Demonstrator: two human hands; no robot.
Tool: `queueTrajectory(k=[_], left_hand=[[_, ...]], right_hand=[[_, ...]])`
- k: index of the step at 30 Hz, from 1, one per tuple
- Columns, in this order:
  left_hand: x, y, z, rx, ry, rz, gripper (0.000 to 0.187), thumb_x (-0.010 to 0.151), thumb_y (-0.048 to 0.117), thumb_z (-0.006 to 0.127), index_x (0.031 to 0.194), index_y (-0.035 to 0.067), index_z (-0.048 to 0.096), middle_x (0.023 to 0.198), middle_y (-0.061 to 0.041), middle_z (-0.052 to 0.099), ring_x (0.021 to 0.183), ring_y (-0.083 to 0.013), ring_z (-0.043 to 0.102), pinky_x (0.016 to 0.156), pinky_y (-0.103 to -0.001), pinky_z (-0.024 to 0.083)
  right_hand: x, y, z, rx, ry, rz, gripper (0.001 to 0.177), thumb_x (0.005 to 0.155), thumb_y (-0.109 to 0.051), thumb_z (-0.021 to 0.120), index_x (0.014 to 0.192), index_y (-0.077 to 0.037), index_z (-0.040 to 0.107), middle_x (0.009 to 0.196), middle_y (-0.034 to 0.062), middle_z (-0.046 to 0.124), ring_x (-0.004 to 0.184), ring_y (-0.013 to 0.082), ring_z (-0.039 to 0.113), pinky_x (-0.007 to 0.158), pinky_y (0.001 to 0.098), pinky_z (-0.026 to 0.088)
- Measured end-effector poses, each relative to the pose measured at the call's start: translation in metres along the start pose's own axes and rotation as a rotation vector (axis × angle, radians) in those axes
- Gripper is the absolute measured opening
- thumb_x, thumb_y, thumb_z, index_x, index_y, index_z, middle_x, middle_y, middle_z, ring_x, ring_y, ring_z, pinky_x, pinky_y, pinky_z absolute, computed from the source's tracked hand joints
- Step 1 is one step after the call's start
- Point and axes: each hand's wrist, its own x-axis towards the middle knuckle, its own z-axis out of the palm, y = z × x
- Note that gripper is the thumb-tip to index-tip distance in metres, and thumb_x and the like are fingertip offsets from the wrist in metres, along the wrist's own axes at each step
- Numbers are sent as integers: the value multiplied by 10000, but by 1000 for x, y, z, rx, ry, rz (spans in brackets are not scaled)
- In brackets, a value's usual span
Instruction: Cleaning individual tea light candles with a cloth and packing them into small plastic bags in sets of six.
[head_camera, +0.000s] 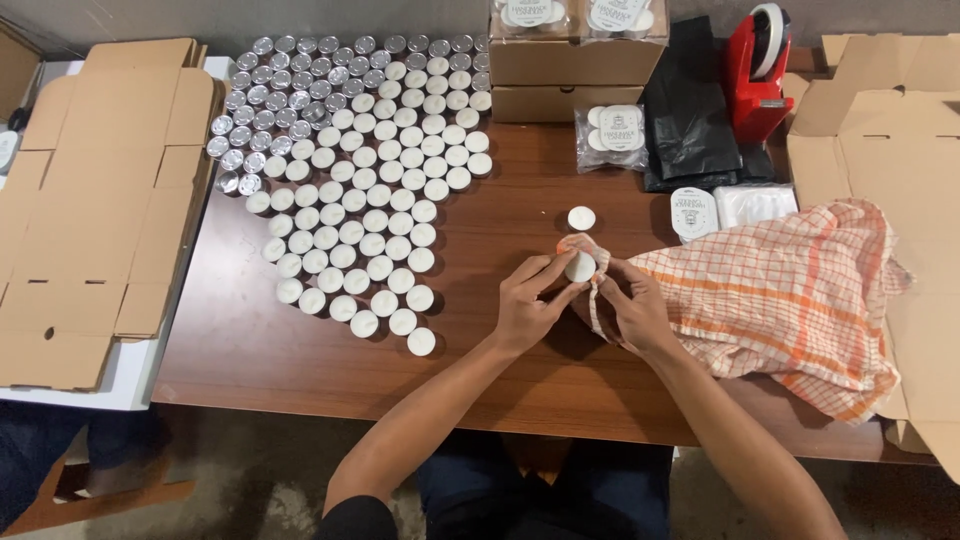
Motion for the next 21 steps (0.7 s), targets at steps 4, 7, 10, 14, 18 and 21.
queueTrajectory(k=[4, 7, 10, 14, 18, 21], left_hand=[[1, 2, -3, -9, -22, 0, 405, 799, 162, 875, 1177, 72, 760, 928, -61, 726, 853, -201, 740, 697, -266, 618], [3, 4, -1, -82, -17, -8, 399, 797, 111, 877, 1174, 54, 761, 903, -97, 730, 828, -237, 744, 677, -290, 616], [2, 1, -2, -78, -19, -32, 393, 799, 144, 877, 1170, 75, 765, 879, -79, 720, 785, -228, 737, 641, -287, 601], [-2, -5, 2, 16, -36, -13, 405, 807, 176, 869, 1187, 89, 761, 863, -65, 706, 744, -197, 719, 621, -272, 602], [1, -6, 6, 25, -15, -36, 427, 813, 212, 873, 1203, 87, 754, 855, -59, 699, 738, -184, 714, 598, -266, 586], [3, -15, 6, 41, 62, -96, 434, 746, 231, 911, 1146, 133, 776, 1004, -47, 721, 964, -236, 708, 816, -329, 597]], right_hand=[[-1, -17, 9, 58, 26, 53, 138, 991, 8, 574, 1093, 22, 667, 552, 134, 539, 272, 216, 487, 152, 316, 371], [-2, -22, 10, 143, 59, 128, 117, 977, 50, 583, 1043, 6, 669, 659, 98, 571, 446, 181, 597, 206, 309, 414], [-2, -15, 8, 145, 122, 117, 129, 967, 77, 597, 992, 4, 701, 638, 79, 547, 409, 90, 520, 330, 231, 476], [-3, -21, 11, 5, 83, 80, 178, 968, 44, 605, 1117, 0, 692, 677, 98, 593, 394, 135, 500, 333, 267, 438], [-9, -53, 46, -161, 325, -39, 106, 999, 5, 660, 1087, 21, 716, 887, 98, 676, 815, 104, 586, 769, 269, 531], [-10, -70, 62, -164, 502, -97, 81, 944, 4, 661, 1003, -41, 690, 803, 28, 582, 727, 87, 518, 662, 229, 499]])
